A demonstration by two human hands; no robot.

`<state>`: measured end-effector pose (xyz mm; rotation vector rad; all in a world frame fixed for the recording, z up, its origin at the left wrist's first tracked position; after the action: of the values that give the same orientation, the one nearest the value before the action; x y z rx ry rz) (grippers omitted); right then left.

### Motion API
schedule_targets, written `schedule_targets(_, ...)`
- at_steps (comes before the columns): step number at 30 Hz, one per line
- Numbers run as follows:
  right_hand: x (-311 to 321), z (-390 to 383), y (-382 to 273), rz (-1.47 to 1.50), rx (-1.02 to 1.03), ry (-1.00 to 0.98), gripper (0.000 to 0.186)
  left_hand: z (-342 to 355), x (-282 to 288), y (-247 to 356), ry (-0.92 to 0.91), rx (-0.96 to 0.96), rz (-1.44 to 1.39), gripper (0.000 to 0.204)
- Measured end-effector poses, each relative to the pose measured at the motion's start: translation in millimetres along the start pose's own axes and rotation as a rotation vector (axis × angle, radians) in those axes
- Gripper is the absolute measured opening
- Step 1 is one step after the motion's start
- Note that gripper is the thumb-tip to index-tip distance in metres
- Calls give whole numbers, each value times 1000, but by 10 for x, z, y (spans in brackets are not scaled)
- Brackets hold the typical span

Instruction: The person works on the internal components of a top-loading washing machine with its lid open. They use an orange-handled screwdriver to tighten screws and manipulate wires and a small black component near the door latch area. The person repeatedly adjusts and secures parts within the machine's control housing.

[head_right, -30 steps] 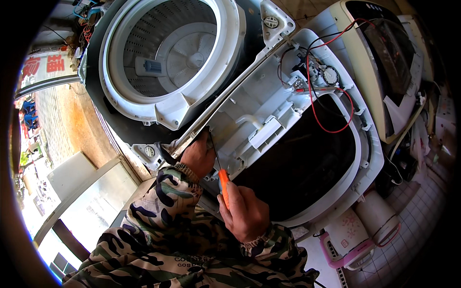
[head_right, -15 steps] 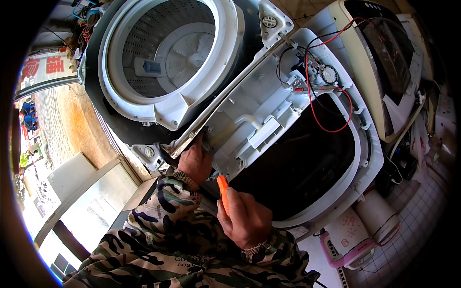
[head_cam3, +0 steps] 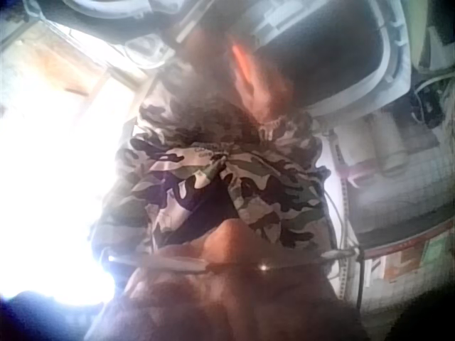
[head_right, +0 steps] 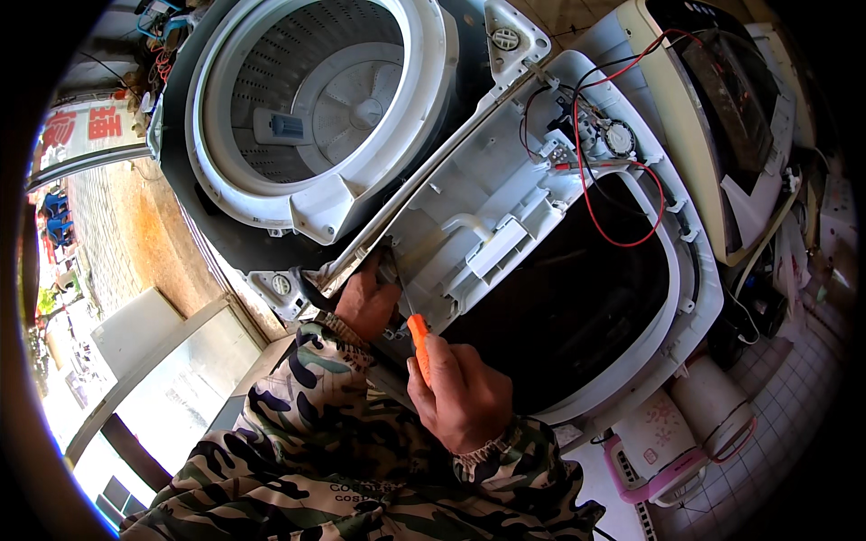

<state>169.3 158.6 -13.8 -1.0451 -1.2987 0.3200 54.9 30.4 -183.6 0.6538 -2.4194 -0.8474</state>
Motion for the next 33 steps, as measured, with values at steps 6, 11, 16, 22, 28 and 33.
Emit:
schedule_targets(6, -4, 3, -12, 6, 6, -17, 40, 49, 6, -20, 60, -166, 46, 70)
schedule_targets(11, -28, -40, -21, 5, 47, -18, 42, 13, 20, 46, 76, -190, 122, 66)
schedule_targets(16, 3, -72, -65, -29, 55, -28, 42, -33, 0, 78, 103, -135, 146, 65)
schedule_targets(22, 65, -98, -111, -39, 66, -6, 42, -53, 0, 170, 97, -131, 124, 58)
schedule_targets(28, 173, -150, -173, -43, 75, 8, 42, -153, -3, 333, 120, -15, -80, 48)
schedule_targets(33, 239, -198, -229, -62, 68, 21, 43, -146, -15, 396, 102, 24, -120, 43)
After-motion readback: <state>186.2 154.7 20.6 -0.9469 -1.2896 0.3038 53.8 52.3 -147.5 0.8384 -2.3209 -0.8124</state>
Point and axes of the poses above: each hand's wrist, its own z-axis towards the middle knuckle, its own x-axis out of the back of the hand, y = z × x, the point moved 5 cm from there along z, towards the middle knuckle, and after that the axes turned 1 degree about -x, right-handed, at the moved point
